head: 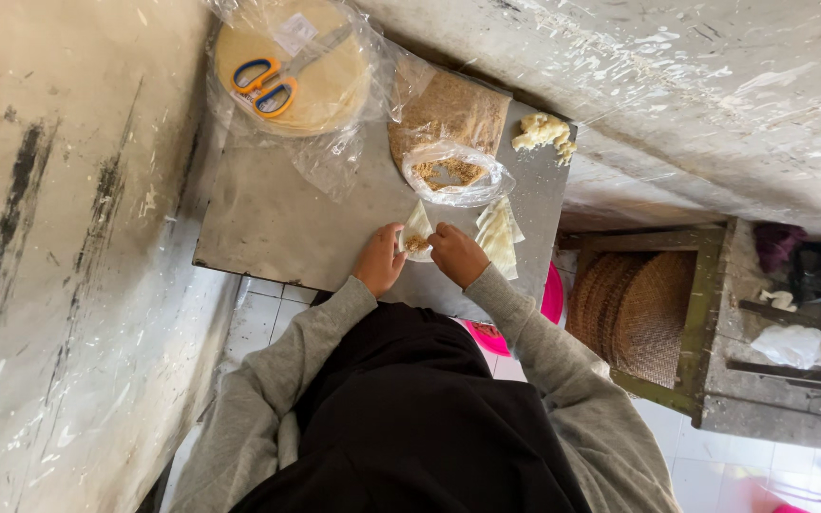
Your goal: The person folds small wrappers into triangle shapes. The person picks up a wrapper from a stack, places a small amount of brown filling inside from a bag, and then folds the edges together to seal it, repeating this for many wrappers.
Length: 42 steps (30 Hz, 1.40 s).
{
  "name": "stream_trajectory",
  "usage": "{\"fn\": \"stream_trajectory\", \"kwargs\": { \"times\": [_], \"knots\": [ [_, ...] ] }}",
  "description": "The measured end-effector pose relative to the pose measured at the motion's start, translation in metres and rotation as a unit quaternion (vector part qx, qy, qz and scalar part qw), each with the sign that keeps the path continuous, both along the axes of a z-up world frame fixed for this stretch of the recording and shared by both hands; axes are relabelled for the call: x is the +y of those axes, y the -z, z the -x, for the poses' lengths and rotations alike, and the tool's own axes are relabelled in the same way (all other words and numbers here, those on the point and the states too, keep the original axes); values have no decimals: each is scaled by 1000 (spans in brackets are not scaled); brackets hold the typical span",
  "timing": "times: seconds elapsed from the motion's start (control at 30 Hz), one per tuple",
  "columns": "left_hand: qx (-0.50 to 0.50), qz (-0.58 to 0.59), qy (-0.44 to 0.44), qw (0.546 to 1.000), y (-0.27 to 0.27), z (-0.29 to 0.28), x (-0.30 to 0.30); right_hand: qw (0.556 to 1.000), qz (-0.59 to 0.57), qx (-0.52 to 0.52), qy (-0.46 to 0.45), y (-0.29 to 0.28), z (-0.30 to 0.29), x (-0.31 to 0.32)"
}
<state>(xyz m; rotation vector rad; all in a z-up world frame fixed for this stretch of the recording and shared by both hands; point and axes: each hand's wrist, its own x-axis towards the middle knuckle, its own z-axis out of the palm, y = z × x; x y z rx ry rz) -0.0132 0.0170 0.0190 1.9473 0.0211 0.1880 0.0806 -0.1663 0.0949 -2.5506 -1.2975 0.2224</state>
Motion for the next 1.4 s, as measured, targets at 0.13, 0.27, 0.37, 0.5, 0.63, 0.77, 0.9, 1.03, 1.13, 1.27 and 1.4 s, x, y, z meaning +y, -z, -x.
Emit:
{"fn": "stream_trajectory", "kwargs": {
  "times": [0.13, 0.27, 0.37, 0.5, 0.63, 0.77, 0.9, 1.03, 1.13, 1.27, 1.4],
  "knots": [
    [-24, -35, 26, 999, -1, -4, 7, 999, 27, -1, 26, -1, 0, -6],
    [-34, -52, 46, 997, -5, -3, 15, 991, -75, 25, 106, -5, -13, -13],
    [-77, -36, 66, 994, -5, 0, 21, 917, -153, 133, 343, -11, -35, -8],
    [-119, -44, 93, 988, -4, -1, 25, 921, -234, 62, 306, -4, -80, 19],
    [-146, -33, 101, 983, -9, -1, 28, 910, -277, 78, 297, 1, -71, 24],
    [-46, -13, 80, 996, -8, -3, 27, 901, -110, 49, 416, 31, -9, 2],
    [-84, -60, 49, 993, -5, -4, 24, 918, -164, 16, 361, 40, 48, -8],
    [-71, -57, 36, 995, -6, -5, 18, 920, -146, 21, 364, 39, 56, 0],
    [-70, -71, 45, 994, -10, -8, 17, 911, -163, 45, 376, 28, 60, 16],
    [-71, -72, 43, 994, -11, -6, 18, 921, -214, 0, 325, 9, 70, 32],
    [-77, -70, 45, 994, -15, -5, 20, 898, -245, 63, 360, 6, 68, 33]
  ]
}}
